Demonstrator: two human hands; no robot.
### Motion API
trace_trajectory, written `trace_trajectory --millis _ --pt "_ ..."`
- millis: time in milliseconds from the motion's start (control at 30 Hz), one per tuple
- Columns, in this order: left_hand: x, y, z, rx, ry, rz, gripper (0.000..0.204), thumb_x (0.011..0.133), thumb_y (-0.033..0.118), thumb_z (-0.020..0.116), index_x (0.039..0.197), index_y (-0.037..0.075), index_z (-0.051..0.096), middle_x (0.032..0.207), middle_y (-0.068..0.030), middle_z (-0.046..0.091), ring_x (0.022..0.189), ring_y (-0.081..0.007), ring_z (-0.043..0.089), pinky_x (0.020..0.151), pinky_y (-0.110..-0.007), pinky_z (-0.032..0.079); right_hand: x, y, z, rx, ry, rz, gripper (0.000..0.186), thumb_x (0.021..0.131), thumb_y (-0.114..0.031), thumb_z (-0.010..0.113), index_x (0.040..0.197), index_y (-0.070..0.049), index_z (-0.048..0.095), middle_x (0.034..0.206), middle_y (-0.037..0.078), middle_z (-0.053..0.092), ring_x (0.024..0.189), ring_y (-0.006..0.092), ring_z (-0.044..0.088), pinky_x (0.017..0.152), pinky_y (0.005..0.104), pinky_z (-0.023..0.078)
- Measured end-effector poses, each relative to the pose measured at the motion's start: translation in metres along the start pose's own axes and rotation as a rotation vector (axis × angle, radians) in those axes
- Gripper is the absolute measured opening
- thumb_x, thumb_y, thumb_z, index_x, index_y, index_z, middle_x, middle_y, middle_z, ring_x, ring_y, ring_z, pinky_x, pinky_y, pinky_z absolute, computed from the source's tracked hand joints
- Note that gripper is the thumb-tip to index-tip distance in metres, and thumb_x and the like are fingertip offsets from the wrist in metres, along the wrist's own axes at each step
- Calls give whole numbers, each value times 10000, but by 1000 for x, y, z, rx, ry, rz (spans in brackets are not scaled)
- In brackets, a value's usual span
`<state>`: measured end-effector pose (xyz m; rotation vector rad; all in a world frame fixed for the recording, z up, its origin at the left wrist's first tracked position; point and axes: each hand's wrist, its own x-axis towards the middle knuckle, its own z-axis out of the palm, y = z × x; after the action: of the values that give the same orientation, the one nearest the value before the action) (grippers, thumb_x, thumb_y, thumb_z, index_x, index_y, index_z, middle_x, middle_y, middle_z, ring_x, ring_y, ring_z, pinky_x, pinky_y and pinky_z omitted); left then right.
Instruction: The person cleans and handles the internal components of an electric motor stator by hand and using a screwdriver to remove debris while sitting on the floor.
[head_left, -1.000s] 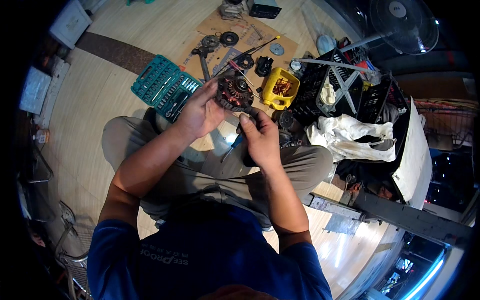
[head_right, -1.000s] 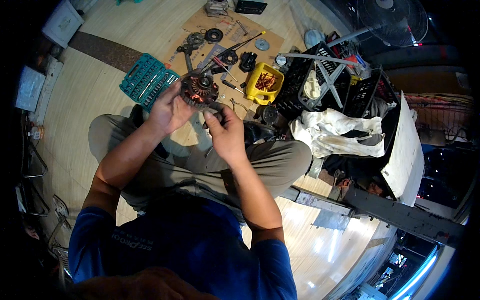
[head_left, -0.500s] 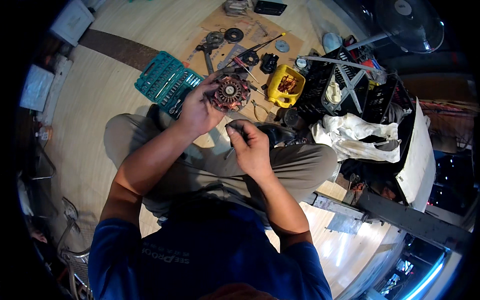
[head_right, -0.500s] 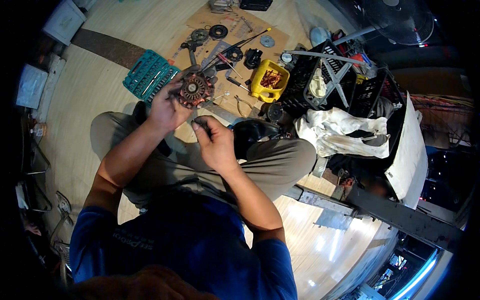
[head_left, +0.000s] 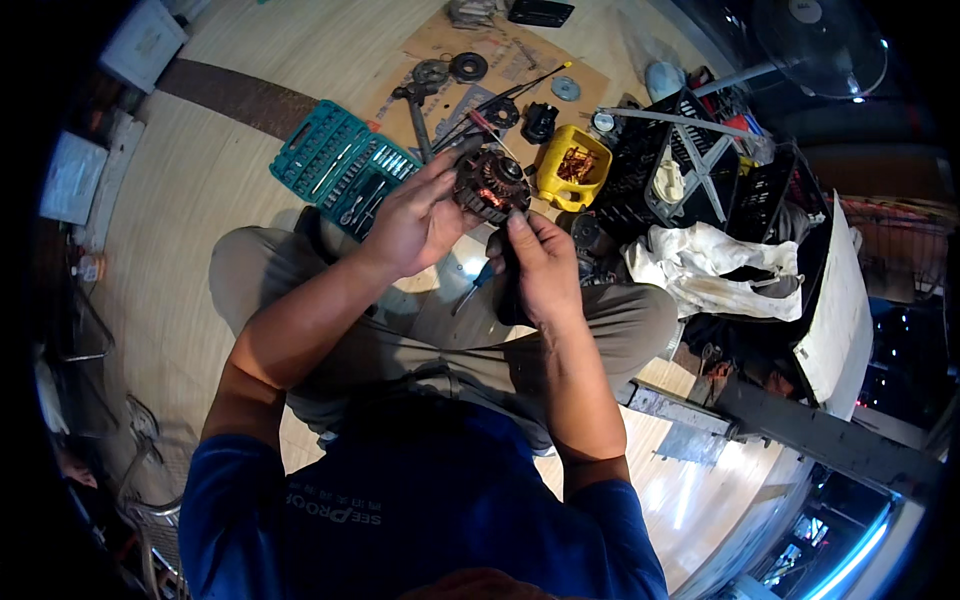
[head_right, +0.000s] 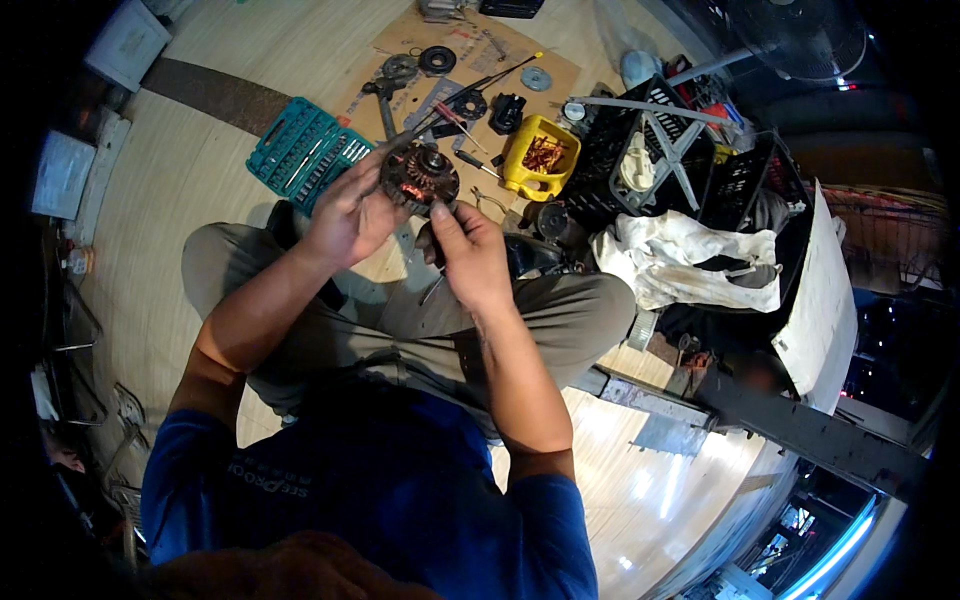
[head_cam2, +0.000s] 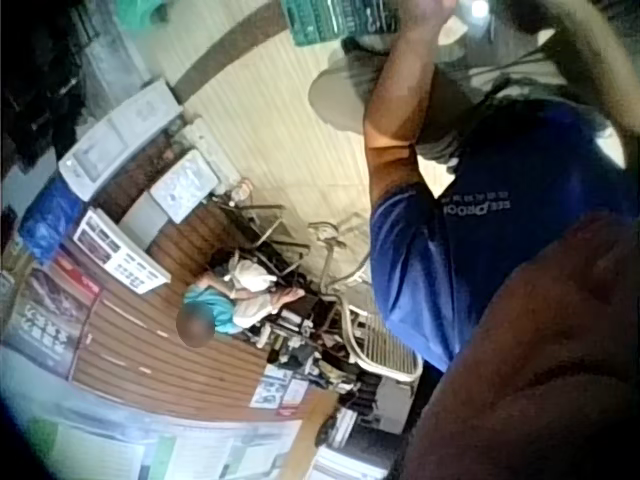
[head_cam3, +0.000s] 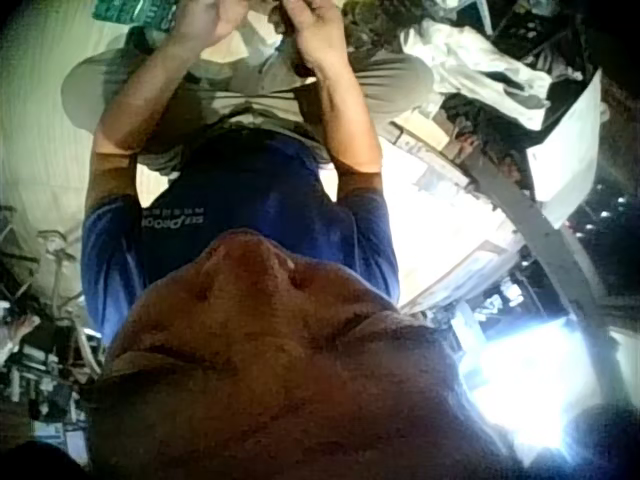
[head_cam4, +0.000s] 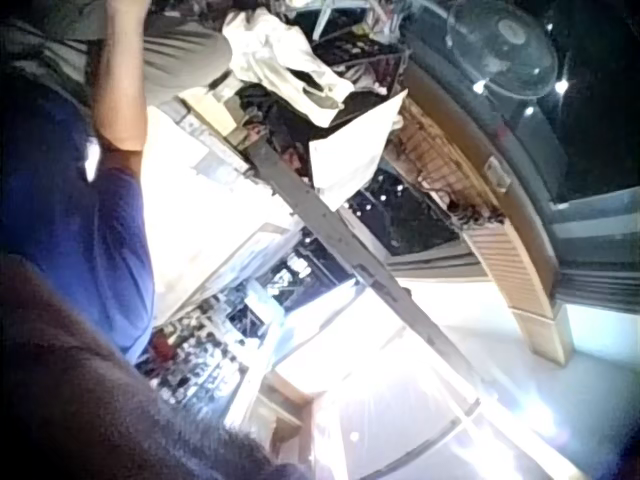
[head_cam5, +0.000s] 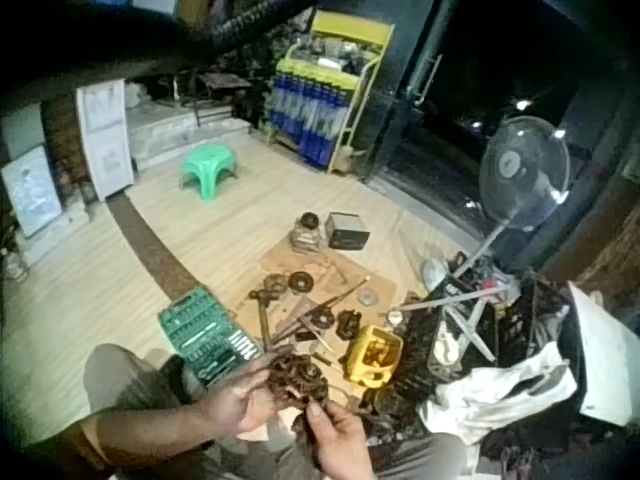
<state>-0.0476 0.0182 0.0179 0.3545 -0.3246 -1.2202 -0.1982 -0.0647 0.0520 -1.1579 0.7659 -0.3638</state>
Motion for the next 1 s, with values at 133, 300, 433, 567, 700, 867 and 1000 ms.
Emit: trace_trajectory --millis 133,300,433,567,700,867,1000 --pt "0 1 -2 75 -4 -15 570 994 280 520 1465 29 321 1383 -162 500 1288 -274 493 1092 -445 382 1 -16 -7 150 -83 69 298 1004 -313 553 984 -24 625 656 6 570 514 73 456 482 222 350" --pt "2 -7 -7 41 7 23 439 1020 276 479 1376 28 415 1323 -156 540 1247 -271 522 1077 -444 399 2 -21 -3 283 -67 175 304 1004 -321 551 979 -24 611 626 5 522 479 75 410 441 223 303" --pt "3 -13 -14 56 60 0 377 1036 288 447 1304 23 460 1300 -160 555 1213 -263 540 1057 -440 414 3 -16 -1 322 -36 169 282 1004 -315 550 972 -41 606 626 3 519 480 75 410 437 220 300" --pt "4 -17 -20 39 163 -37 385 1036 320 447 1262 15 507 1240 -156 599 1166 -260 569 1042 -439 424 0 -7 3 179 74 88 170 986 -209 580 930 -54 620 635 -26 526 498 54 415 447 216 309" --pt "4 -17 -19 0 228 -62 383 1028 341 467 1220 19 547 1172 -151 638 1123 -260 594 1030 -444 434 0 -1 3 42 119 -1 155 969 -139 586 859 -36 620 639 -35 526 546 43 424 487 221 330" --pt "3 -15 -17 -9 236 -54 296 1018 282 509 1206 54 525 1129 -123 645 1084 -241 624 946 -428 514 1 -1 3 -162 174 -133 154 953 -132 613 838 -31 619 642 -49 505 563 34 397 499 223 314" --pt "5 -14 -20 -17 224 -49 288 1015 252 511 1216 46 525 1138 -136 640 1089 -251 624 945 -434 518 0 -5 2 -401 243 -248 183 944 -137 625 821 -1 616 622 -32 512 574 53 417 522 243 354"
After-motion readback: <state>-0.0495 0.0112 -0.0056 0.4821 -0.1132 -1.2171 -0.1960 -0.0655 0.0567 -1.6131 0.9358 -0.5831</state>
